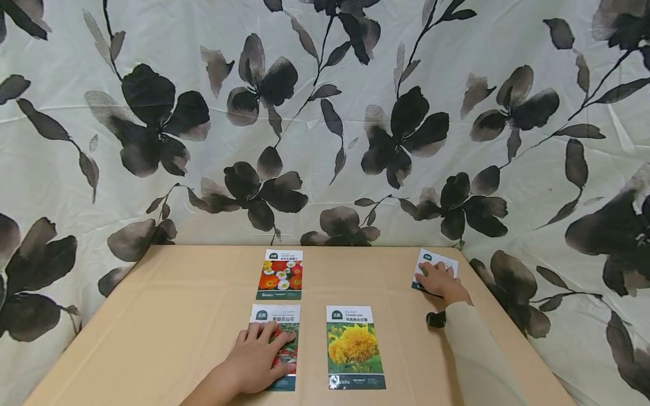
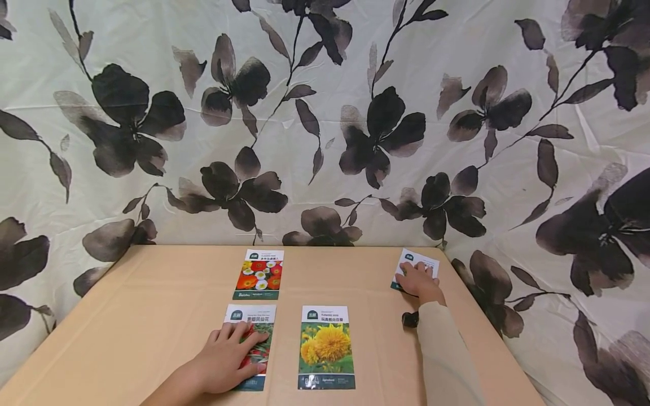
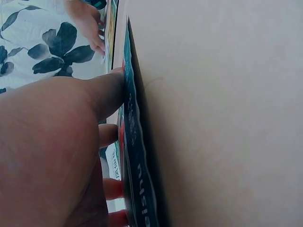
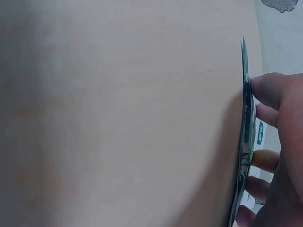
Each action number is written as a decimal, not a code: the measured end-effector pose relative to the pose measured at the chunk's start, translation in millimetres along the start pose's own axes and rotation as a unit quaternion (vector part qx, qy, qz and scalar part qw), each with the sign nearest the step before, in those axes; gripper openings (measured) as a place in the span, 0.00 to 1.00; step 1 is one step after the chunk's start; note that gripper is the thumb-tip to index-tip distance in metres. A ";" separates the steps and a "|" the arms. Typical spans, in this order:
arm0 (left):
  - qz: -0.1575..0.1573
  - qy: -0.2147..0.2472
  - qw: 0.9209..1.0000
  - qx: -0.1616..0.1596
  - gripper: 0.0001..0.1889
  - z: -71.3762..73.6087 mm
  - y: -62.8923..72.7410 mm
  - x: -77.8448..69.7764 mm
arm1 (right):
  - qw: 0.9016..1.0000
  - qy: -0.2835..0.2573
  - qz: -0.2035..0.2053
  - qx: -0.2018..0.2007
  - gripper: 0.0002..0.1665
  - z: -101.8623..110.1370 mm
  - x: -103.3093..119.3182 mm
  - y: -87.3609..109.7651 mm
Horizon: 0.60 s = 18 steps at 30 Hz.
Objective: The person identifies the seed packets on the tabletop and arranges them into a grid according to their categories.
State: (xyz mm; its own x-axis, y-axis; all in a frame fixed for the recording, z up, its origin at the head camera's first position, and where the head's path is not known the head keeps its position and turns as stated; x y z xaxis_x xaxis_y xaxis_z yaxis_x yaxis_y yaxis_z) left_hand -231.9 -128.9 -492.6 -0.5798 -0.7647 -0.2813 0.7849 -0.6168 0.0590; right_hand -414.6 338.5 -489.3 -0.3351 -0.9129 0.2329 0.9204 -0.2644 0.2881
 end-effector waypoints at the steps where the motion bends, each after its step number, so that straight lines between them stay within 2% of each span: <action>1: 0.000 0.001 1.000 -0.001 0.34 0.1 0.1 -0.3 | 1.000 0.001 0.000 0.000 0.38 0.0 0.0 0.3; 18: 0.002 0.010 1.000 -0.002 0.33 -0.9 1.4 -1.4 | 1.000 0.000 0.004 -0.002 0.39 -4.8 -3.6 0.4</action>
State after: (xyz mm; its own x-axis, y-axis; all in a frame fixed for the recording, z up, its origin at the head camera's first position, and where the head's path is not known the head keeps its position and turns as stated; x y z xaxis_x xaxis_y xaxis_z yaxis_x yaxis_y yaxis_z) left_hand -229.8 -128.4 -492.9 -0.5726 -0.7631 -0.2998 0.7878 -0.6134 0.0566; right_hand -412.1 340.2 -494.5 -0.3284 -0.9148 0.2352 0.9238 -0.2592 0.2818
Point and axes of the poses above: each hand's wrist, its own y-axis away from the middle knuckle, its own z-axis out of the back of the hand, x = y × z, the point moved 5 cm from there along -y, towards the middle knuckle, and after that the axes turned 13 degrees about -z, right-handed, at the moved point
